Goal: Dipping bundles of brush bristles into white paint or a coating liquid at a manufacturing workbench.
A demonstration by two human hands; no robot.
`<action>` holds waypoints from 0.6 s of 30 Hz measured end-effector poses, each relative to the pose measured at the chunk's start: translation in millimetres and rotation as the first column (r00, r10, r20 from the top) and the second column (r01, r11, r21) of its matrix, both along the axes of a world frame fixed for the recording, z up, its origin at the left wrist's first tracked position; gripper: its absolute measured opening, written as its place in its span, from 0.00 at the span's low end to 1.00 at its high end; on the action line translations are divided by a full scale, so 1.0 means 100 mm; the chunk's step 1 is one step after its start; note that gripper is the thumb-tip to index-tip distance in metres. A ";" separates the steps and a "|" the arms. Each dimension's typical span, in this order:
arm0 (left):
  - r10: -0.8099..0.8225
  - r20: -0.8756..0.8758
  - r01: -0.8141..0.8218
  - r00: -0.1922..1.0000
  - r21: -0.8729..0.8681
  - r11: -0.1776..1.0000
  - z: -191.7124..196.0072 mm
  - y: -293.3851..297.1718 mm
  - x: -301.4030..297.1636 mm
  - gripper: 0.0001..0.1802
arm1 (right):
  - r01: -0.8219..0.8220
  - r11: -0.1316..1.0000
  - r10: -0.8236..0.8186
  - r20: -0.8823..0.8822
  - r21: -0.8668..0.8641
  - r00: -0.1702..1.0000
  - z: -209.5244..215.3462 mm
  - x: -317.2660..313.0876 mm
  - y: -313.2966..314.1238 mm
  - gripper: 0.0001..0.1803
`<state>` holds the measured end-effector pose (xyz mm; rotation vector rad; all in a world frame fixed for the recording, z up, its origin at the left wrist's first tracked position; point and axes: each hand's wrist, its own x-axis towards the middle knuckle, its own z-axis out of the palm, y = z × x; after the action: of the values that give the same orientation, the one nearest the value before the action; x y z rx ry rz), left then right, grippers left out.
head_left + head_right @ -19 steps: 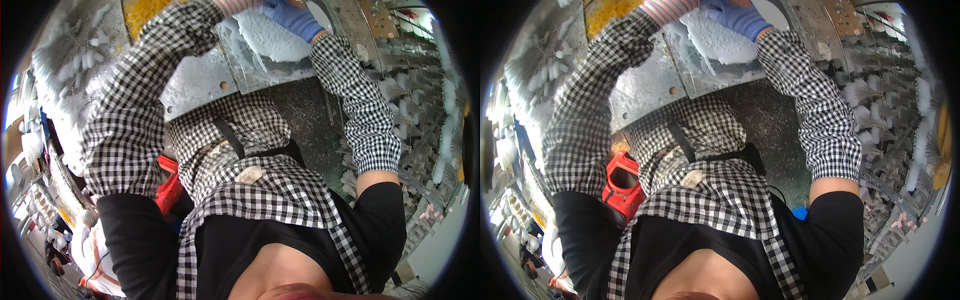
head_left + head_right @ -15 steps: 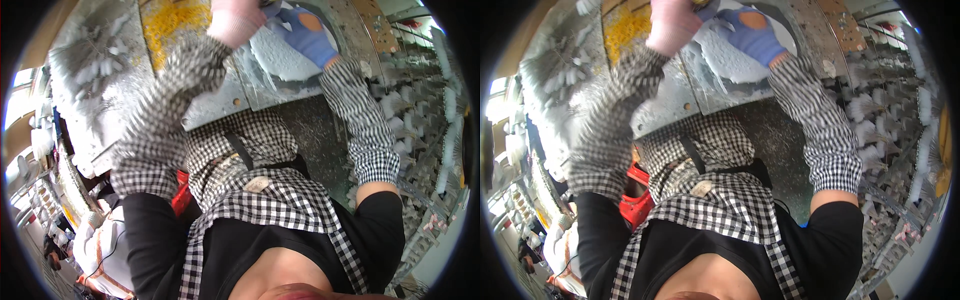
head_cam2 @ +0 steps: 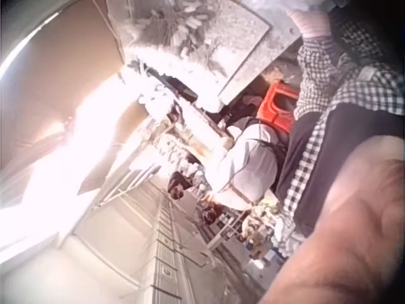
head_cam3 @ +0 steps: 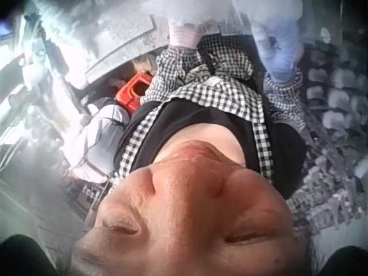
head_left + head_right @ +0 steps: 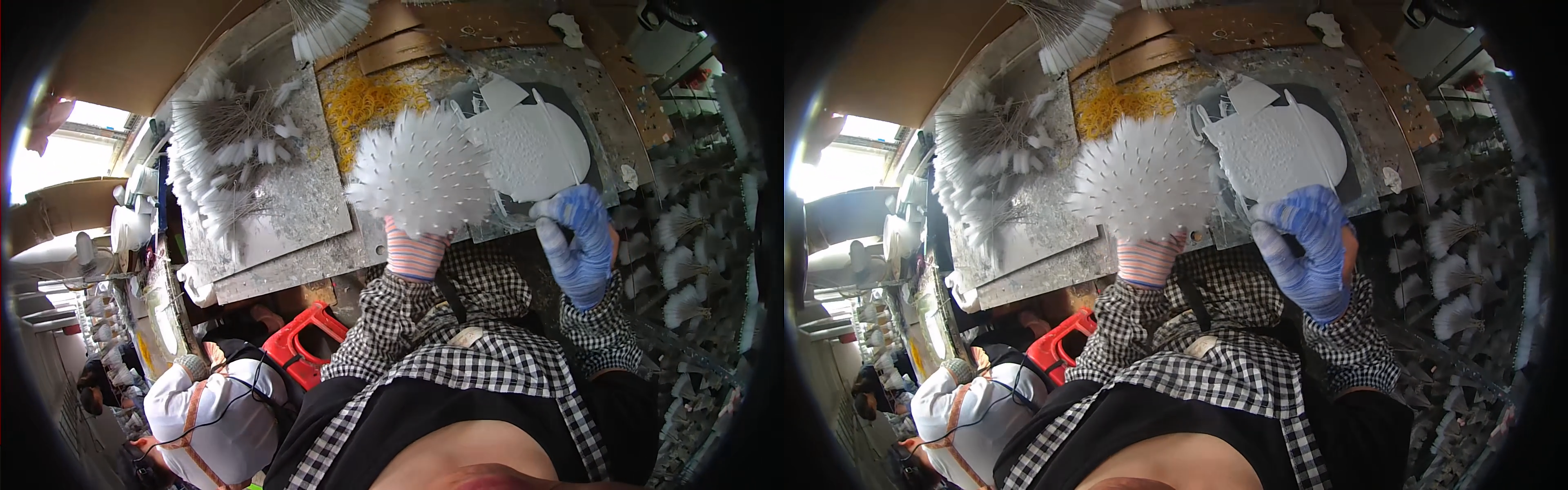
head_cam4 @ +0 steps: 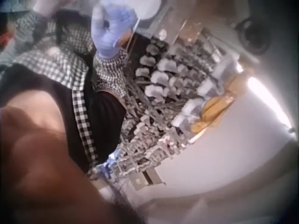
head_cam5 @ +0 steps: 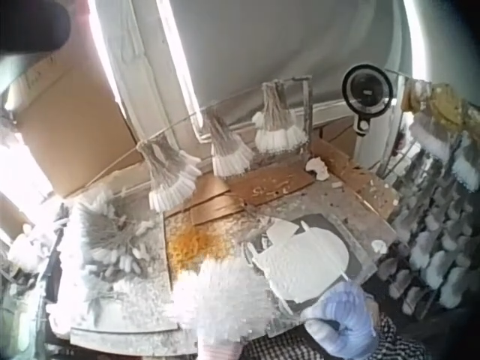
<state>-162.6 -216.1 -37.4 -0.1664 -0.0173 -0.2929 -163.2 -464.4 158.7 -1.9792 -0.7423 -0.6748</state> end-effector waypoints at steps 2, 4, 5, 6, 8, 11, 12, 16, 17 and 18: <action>-0.050 -0.006 0.049 0.999 -0.105 0.993 0.09 -0.03 -0.01 0.32 | -0.009 0.997 0.015 -0.080 0.073 0.997 -0.10 -0.05 0.07 0.08; 0.225 -0.319 -0.047 0.921 0.481 0.876 0.28 -0.11 -0.10 0.19 | -0.006 0.999 0.010 -0.087 0.047 0.996 -0.12 -0.07 0.06 0.07; 0.224 -0.320 -0.046 0.920 0.480 0.876 0.25 -0.12 -0.14 0.19 | -0.002 1.000 0.004 -0.096 0.022 0.995 -0.13 -0.09 0.05 0.06; 0.228 -0.317 -0.010 0.921 0.563 0.826 0.18 -0.13 -0.17 0.17 | 0.000 1.000 0.002 -0.098 0.020 0.995 -0.15 -0.10 0.03 0.06; 0.242 -0.305 0.010 0.921 0.641 0.767 0.08 -0.10 -0.13 0.15 | -0.010 0.998 0.017 -0.128 0.055 0.992 -0.17 -0.05 0.02 0.06; 0.168 -0.334 0.124 0.927 0.698 0.705 -0.35 -0.02 -0.05 0.13 | -0.014 0.997 0.024 -0.139 0.077 0.990 -0.21 -0.03 0.06 0.09; 0.121 -0.329 0.119 0.936 0.623 0.773 -0.75 0.07 -0.09 0.18 | -0.033 0.996 0.043 -0.135 0.079 0.990 -0.18 -0.03 0.11 0.09; 0.283 -0.209 0.111 0.936 0.939 0.325 -0.24 -0.16 -0.04 0.18 | -0.007 0.999 0.011 -0.092 0.053 0.996 -0.27 -0.02 0.03 0.09; 0.302 -0.203 0.100 0.931 0.941 0.324 -0.44 -0.08 -0.04 0.18 | -0.020 0.999 0.024 -0.088 0.046 0.996 -0.25 -0.01 0.07 0.09; 0.227 -0.215 0.065 0.950 0.847 0.527 -0.84 0.03 -0.13 0.16 | -0.047 0.998 0.052 -0.089 0.048 0.995 -0.20 -0.06 0.12 0.09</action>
<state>-175.5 -213.5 -121.8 0.7956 0.4316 -0.1464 -169.0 -452.3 138.5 -1.9297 -0.7126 -0.5644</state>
